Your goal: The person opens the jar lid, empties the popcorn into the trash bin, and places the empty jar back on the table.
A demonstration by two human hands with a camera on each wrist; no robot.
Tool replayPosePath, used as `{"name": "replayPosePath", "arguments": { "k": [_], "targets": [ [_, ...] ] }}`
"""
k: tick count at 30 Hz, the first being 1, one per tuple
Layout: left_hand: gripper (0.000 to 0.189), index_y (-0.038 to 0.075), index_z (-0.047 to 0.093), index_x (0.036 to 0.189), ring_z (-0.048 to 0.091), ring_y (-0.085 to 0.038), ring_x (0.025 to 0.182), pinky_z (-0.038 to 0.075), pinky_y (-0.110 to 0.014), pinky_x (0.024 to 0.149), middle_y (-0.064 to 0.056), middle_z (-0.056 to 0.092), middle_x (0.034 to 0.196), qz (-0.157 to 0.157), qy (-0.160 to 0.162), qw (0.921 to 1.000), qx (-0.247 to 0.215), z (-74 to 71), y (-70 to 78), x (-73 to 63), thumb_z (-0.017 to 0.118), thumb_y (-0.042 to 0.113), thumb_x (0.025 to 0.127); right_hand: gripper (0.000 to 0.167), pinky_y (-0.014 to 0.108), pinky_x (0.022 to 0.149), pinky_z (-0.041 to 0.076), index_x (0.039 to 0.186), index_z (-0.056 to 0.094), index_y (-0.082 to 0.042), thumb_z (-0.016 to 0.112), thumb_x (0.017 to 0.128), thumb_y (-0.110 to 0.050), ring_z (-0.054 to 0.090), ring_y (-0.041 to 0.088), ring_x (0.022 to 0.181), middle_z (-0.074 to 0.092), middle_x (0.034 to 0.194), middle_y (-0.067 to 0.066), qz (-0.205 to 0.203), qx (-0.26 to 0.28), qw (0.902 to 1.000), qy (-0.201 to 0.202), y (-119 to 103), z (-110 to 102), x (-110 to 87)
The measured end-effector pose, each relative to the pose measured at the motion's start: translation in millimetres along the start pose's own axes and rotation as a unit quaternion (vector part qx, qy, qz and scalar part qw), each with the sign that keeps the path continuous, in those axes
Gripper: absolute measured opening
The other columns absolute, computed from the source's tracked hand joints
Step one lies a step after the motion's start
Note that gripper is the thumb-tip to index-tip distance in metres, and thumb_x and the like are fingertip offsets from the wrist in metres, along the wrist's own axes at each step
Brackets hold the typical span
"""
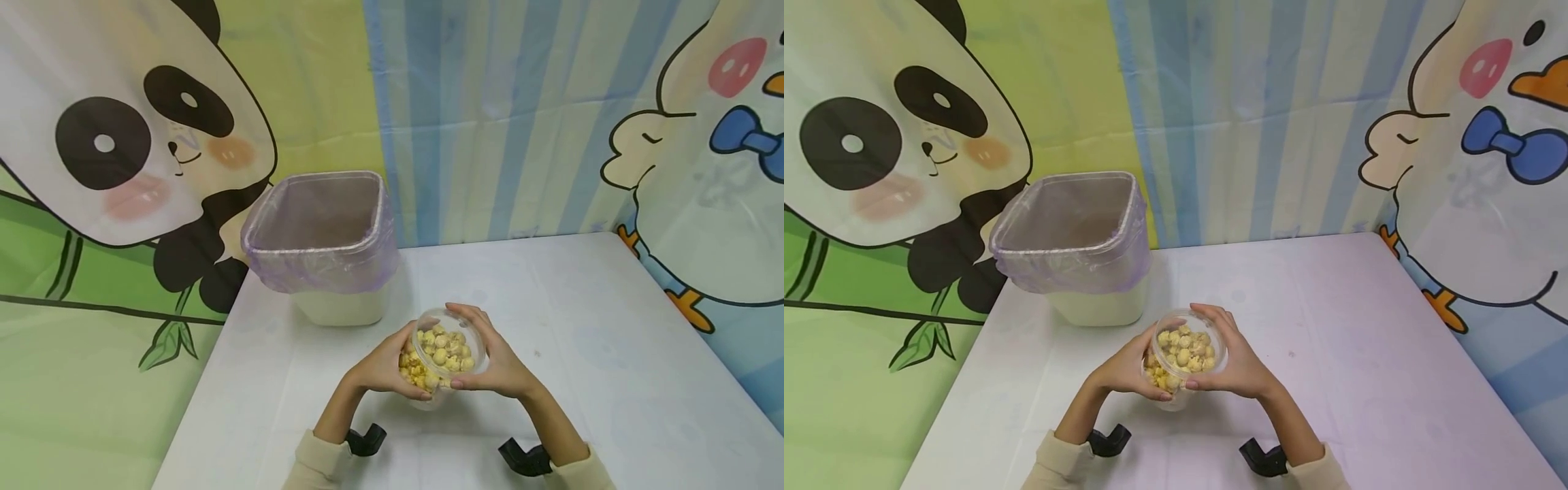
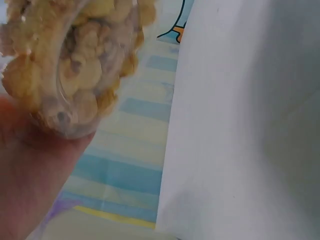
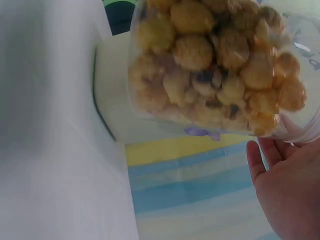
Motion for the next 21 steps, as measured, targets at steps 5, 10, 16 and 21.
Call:
{"name": "replayPosePath", "arguments": {
  "k": [5,10,16,21],
  "targets": [
    [0.101,0.013,0.028,0.142,0.049,-0.019,0.113,0.042,-0.035,0.095,-0.007,0.047,0.127,0.017,-0.041,0.9985,-0.033,2.7,1.8,-0.3,0.085,0.010,0.059,0.103,0.050,0.091,0.039,0.145,0.027,-0.012,0.084,0.058,-0.010,0.030,0.027,0.123,0.026,0.143,0.008,-0.014,0.000,0.9996,-0.023,-2,1,-0.5],
    [0.106,0.019,0.027,0.142,0.045,-0.015,0.116,0.040,-0.035,0.095,0.000,0.041,0.133,0.016,0.017,0.9990,0.039,-6.5,5.2,3.0,0.088,0.019,0.055,0.112,0.063,0.096,0.022,0.146,0.022,-0.012,0.087,0.056,-0.017,0.023,0.028,0.130,0.022,0.146,0.010,-0.034,0.007,0.9993,0.015,-1,-5,-1.1],
    [0.109,0.020,0.027,0.142,0.043,-0.014,0.116,0.040,-0.037,0.095,0.002,0.038,0.132,0.044,0.101,0.9843,0.138,-12.0,12.6,7.5,0.089,0.031,0.053,0.110,0.063,0.093,0.027,0.145,0.024,-0.015,0.088,0.055,-0.013,0.024,0.031,0.126,0.023,0.142,0.008,-0.015,-0.008,0.9951,0.097,2,-4,-1.6],
    [0.109,0.019,0.026,0.142,0.043,-0.014,0.116,0.041,-0.036,0.096,0.002,0.038,0.132,0.046,0.107,0.9835,0.139,-11.0,11.7,7.1,0.088,0.032,0.053,0.105,0.061,0.091,0.032,0.143,0.029,-0.014,0.085,0.055,-0.008,0.026,0.029,0.122,0.026,0.139,0.007,-0.015,-0.048,0.9907,0.126,1,-3,0.2]
  ]
}}
Point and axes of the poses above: each hand's wrist, its own x-axis towards the middle knuckle, its own z-axis out of the palm, y = z × x, the point moved 8 cm from there along x, towards the middle knuckle
